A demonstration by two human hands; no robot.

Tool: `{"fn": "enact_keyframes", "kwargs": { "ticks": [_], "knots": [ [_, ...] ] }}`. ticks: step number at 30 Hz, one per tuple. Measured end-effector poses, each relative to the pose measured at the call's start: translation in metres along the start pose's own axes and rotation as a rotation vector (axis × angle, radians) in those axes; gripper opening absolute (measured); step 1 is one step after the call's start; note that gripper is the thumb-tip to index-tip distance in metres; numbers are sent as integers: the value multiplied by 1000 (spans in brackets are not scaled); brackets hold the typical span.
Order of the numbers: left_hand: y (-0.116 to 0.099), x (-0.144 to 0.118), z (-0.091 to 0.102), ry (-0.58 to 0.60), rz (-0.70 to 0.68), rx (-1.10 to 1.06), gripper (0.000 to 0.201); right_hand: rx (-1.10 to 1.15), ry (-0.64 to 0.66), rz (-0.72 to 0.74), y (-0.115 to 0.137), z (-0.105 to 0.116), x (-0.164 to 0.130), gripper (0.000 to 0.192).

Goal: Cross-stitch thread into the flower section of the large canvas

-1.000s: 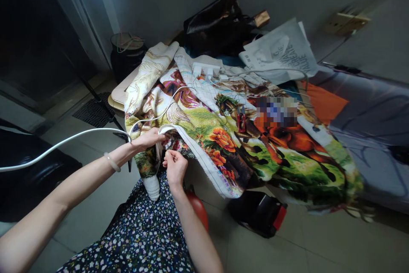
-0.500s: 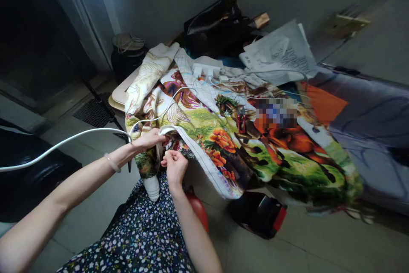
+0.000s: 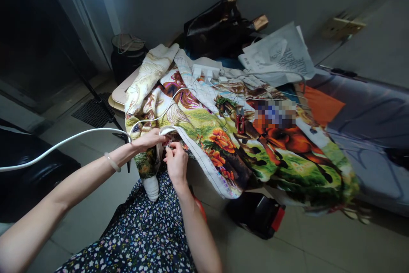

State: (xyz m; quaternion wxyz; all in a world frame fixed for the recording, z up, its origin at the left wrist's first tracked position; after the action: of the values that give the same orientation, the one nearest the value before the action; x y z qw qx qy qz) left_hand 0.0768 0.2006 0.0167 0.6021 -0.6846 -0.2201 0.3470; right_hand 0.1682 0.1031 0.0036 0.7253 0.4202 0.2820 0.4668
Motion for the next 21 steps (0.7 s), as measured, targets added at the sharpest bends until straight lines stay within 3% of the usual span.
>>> {"fn": "enact_keyframes", "kwargs": {
  "ticks": [6,9,11,13,17,19,21],
  "knots": [
    [3,1,-1,44,-30,36,7,-611,127,113,26,5,10,12],
    [4,3,0,42,-30,35,7,-707,67,145,35,11,13,14],
    [4,3,-1,63,-41,21,8,-535,-52,156,36,20,13,15],
    [3,3,-1,89,-44,13,8,-161,-143,152,31,29,13,15],
    [1,2,-1,99,-33,-1,9,598,-53,93,21,36,15,24],
    [2,2,0,89,-23,-11,9,773,-36,100,24,42,15,25],
    [3,3,0,85,-12,-28,10,865,-98,145,29,52,13,23]
  ]
}}
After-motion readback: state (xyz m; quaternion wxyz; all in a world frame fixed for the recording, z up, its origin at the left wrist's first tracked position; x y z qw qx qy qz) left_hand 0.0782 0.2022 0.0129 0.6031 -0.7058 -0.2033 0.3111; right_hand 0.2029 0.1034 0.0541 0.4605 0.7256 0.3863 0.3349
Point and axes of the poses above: each hand's wrist, its own x-axis towards the middle knuckle, its own z-axis out of the back of the hand, y = z × x, the point moved 5 cm from there along x, towards the middle knuckle, and after that the axes turned 7 degrees about -x, right-handed, at the moved point
